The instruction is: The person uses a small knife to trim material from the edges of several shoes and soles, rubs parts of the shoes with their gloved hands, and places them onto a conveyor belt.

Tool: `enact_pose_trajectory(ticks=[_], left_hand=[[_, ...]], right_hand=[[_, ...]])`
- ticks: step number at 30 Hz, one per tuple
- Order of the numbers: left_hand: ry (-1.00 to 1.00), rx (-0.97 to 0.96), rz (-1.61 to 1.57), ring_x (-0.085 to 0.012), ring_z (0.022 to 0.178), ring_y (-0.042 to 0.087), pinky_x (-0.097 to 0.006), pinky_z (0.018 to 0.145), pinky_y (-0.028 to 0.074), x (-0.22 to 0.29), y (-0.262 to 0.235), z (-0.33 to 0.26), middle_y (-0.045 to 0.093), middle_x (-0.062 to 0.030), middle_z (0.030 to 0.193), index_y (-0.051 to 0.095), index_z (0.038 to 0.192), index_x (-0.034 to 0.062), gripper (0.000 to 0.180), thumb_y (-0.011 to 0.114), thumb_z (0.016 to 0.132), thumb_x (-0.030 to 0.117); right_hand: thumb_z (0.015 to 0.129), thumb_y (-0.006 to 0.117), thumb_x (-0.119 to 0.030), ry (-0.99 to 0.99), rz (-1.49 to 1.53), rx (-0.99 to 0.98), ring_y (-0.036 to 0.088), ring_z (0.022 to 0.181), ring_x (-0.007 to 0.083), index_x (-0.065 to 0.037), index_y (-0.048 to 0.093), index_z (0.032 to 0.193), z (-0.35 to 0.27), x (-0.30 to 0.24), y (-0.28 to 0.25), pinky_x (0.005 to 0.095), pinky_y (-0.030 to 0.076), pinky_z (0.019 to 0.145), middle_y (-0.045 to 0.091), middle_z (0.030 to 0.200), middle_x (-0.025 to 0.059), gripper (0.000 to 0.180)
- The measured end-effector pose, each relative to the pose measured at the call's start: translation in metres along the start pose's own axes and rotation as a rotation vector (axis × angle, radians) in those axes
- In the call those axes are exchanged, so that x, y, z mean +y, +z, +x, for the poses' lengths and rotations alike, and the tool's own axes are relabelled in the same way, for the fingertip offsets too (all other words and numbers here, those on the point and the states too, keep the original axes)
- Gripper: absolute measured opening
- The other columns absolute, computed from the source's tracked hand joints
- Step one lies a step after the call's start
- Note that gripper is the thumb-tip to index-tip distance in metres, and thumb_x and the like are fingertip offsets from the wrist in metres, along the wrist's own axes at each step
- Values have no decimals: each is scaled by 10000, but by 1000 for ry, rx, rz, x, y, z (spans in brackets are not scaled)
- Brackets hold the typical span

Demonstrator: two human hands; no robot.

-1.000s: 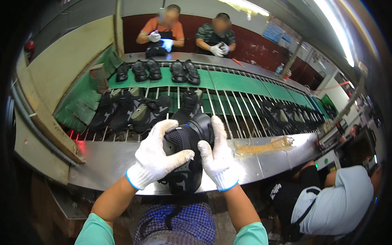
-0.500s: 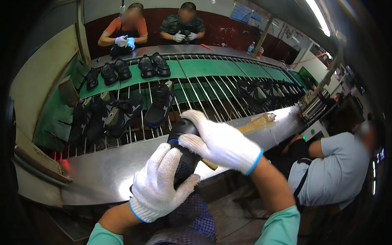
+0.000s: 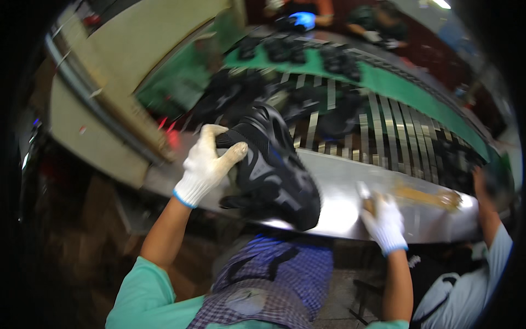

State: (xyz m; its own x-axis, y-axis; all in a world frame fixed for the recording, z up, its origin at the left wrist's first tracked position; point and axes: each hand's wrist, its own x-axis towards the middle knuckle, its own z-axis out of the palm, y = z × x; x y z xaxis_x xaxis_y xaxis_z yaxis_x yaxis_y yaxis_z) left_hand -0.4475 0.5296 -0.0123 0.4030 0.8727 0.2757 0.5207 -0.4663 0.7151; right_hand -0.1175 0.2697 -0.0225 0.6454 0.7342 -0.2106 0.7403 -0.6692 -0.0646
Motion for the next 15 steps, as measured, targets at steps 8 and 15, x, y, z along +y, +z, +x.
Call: enact_pose_trajectory(ticks=[8,15], left_hand=[[-195,-315,237,-488,951,731,-544,853,577,-55,10,-109,731,-288,964,592,1134,-33,785,715,921,713],[420,-36,184,-423,1092,646,-512,918,576,-43,30,-130,626,-194,1141,663,1166,-8,746,965,689,479]], right_hand=[[984,643,-154,68,-252,182,721,1002,466,-142,589,1461,4,58,63,577,589,869,697,1210,237,480],[1004,662,-201,-243,421,292,750,923,397,-49,674,1342,-35,-23,-11,417,593,861,751,1089,243,371]])
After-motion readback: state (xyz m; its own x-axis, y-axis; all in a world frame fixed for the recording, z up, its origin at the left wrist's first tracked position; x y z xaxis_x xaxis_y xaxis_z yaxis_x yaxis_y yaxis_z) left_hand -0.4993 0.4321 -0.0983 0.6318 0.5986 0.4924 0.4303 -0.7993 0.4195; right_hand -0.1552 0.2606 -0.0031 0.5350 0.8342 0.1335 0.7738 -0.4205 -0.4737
